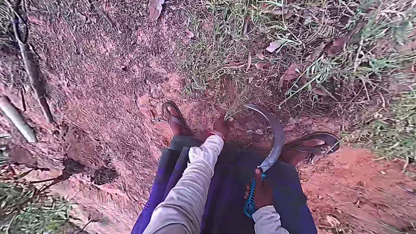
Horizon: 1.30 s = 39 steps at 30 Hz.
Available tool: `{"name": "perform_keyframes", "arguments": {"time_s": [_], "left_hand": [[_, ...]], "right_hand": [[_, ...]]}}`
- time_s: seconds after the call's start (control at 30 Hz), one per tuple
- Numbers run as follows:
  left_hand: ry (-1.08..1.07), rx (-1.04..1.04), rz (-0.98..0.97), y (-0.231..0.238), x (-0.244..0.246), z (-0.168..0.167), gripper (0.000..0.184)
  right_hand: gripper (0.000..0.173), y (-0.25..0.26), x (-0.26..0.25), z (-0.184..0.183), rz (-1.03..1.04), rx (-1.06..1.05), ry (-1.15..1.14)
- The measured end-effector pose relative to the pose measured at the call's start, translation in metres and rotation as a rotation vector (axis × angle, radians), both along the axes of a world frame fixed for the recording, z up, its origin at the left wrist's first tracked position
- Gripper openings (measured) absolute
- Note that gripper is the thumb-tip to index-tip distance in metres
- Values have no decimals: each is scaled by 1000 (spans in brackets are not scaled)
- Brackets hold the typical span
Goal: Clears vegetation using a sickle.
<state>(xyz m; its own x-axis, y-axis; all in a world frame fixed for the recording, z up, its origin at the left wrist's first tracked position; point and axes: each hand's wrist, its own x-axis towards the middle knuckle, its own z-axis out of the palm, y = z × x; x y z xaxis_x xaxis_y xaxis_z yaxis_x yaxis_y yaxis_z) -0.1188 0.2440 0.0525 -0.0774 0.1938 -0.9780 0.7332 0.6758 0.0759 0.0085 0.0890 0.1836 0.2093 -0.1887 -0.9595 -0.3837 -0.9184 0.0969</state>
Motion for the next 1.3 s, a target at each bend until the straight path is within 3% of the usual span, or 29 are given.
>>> {"name": "perform_keyframes", "arguments": {"time_s": [0.17, 0.3, 0.33, 0.5, 0.6, 0.63, 0.7, 0.77, 0.83, 1.03, 1.17, 1.3], "left_hand": [[536, 53, 424, -16, -20, -39, 60], [571, 315, 598, -8, -29, -64, 74], [535, 401, 589, 2, -29, -67, 72], [410, 327, -74, 64, -43, -59, 101], [381, 267, -243, 63, -67, -54, 81], [395, 237, -227, 66, -73, -51, 73], [470, 236, -1, 74, -84, -48, 60], [550, 294, 318, 86, -99, -58, 61], [548, 309, 452, 87, -113, -69, 65], [404, 271, 433, 79, -122, -57, 60], [316, 326, 463, 72, -126, -55, 57], [286, 332, 531, 72, -129, -54, 56]], "right_hand": [[36, -2, -12, -19, 90, 46, 22], [34, -7, -19, -22, 109, 47, 36], [34, -7, -20, -24, 106, 46, 32], [34, 0, -21, -20, 107, 55, 4], [32, 2, -18, -24, 153, 112, 5], [31, 1, -18, -25, 167, 146, 2], [29, -2, -17, -23, 158, 190, 18], [28, -3, -15, -24, 135, 210, 62], [27, -6, -9, -27, 145, 226, 127], [24, -8, -12, -48, 257, 281, 134], [35, -5, -12, -80, 478, 408, 133], [34, 6, -24, -105, 429, 432, 105]]}}
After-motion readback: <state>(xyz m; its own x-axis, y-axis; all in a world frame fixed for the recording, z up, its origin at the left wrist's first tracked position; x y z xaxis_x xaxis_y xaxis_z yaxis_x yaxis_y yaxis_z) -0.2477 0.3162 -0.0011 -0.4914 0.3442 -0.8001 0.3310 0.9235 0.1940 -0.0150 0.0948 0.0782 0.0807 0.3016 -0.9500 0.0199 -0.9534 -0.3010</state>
